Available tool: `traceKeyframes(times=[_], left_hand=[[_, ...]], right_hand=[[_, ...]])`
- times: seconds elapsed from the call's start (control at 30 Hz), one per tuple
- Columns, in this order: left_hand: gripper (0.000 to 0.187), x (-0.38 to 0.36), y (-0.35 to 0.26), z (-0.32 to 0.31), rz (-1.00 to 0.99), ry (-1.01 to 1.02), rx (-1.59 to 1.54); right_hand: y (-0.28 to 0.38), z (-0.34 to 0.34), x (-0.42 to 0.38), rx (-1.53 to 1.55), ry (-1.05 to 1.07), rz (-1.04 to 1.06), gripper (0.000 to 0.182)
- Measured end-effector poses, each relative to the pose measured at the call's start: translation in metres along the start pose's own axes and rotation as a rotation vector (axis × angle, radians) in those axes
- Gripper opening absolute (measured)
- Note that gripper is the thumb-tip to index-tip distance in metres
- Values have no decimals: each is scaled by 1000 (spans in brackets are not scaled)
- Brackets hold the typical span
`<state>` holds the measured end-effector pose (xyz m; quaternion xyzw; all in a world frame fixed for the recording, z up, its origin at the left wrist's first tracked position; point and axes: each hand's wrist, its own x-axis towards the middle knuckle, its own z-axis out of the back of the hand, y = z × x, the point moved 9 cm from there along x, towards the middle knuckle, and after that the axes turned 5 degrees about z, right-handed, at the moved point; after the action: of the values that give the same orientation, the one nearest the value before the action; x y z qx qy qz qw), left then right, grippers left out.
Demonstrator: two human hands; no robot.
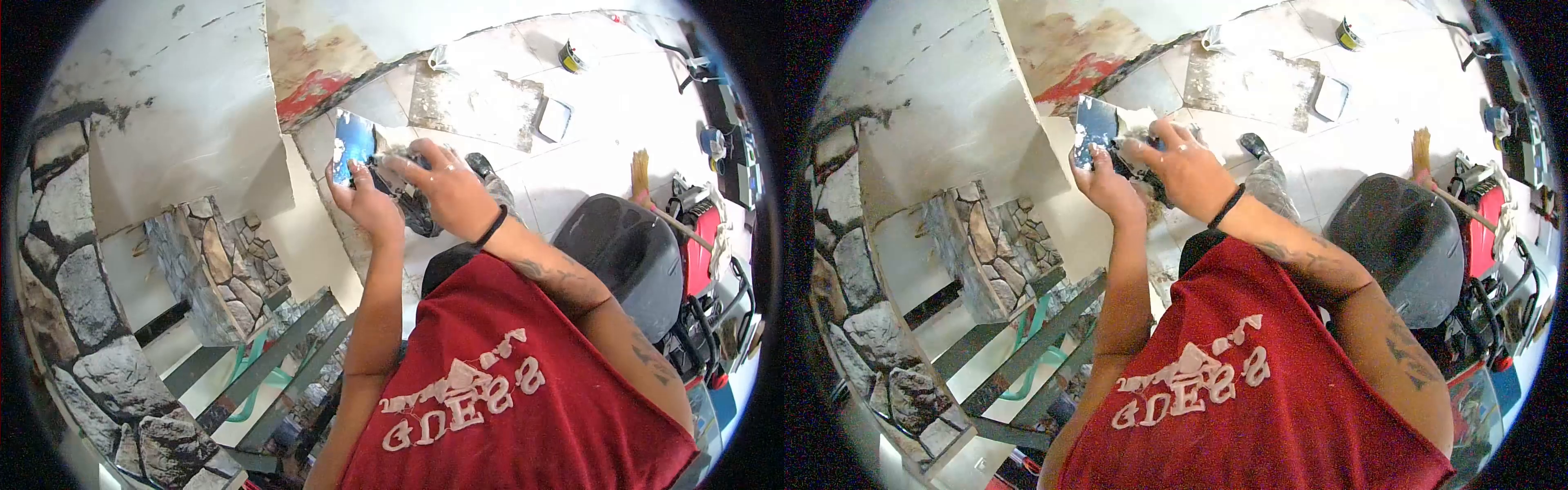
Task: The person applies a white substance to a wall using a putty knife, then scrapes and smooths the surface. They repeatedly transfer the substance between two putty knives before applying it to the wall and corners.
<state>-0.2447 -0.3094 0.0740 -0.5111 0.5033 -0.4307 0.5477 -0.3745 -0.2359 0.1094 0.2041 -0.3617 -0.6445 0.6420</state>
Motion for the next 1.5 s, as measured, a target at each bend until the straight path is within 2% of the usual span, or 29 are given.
traceKeyframes(times=[0.1,0.2,0.3,0.33,0.4,0.43,0.5,0.53,0.57,0.6,0.63,0.67,0.77,0.87,0.9,0.97,1.0,1.03,1.17,1.27,1.33,1.37,1.47,1.5], left_hand=[[29,2,0,4,34,-20,41],[29,12,14,18,133,-21,-92],[31,29,32,45,242,-3,-245],[30,26,30,54,316,8,-283],[23,37,77,94,486,115,-491],[24,31,90,119,488,121,-440],[27,13,113,179,515,129,-220],[28,0,120,197,567,122,-268],[30,-13,127,214,620,113,-316],[30,-28,133,218,706,82,-572],[32,-44,131,215,782,-23,-566],[33,-61,122,217,850,-144,-551],[37,-72,124,236,913,72,-306],[41,-84,108,246,931,-77,-139],[44,-83,103,240,914,44,-171],[46,-91,104,235,951,34,-264],[47,-94,107,240,970,38,-321],[47,-95,109,238,966,129,-459],[44,-102,122,245,1004,39,-587],[43,-95,126,225,1013,-4,-496],[44,-89,130,220,1008,47,-543],[44,-86,131,221,1003,70,-537],[42,-81,130,216,994,98,-552],[42,-80,130,217,993,103,-564]], right_hand=[[5,-9,-10,48,39,37,57],[-1,-15,-11,150,311,41,45],[9,10,-3,599,452,255,48],[2,16,-3,827,508,225,54],[-4,53,9,881,437,250,65],[-31,54,11,975,331,158,68],[-64,46,18,1410,170,-49,75],[-88,28,31,1619,124,-92,77],[-116,0,46,1534,93,-155,78],[-137,-27,59,1457,69,-228,78],[-143,-59,72,1550,97,-269,78],[-149,-91,84,1643,122,-314,78],[-166,-199,121,1782,140,-353,76],[-149,-263,150,1772,126,-243,71],[-141,-271,158,1772,123,-207,66],[-132,-277,168,1796,115,-149,56],[-126,-275,170,1870,128,-228,60],[-122,-278,172,1880,145,-251,63],[-121,-292,182,1835,230,-283,68],[-122,-289,182,1759,271,-289,66],[-121,-294,187,1775,254,-296,65],[-123,-292,191,1807,158,-266,63],[-129,-280,200,1714,98,-192,63],[-125,-279,200,1787,136,-214,63]])
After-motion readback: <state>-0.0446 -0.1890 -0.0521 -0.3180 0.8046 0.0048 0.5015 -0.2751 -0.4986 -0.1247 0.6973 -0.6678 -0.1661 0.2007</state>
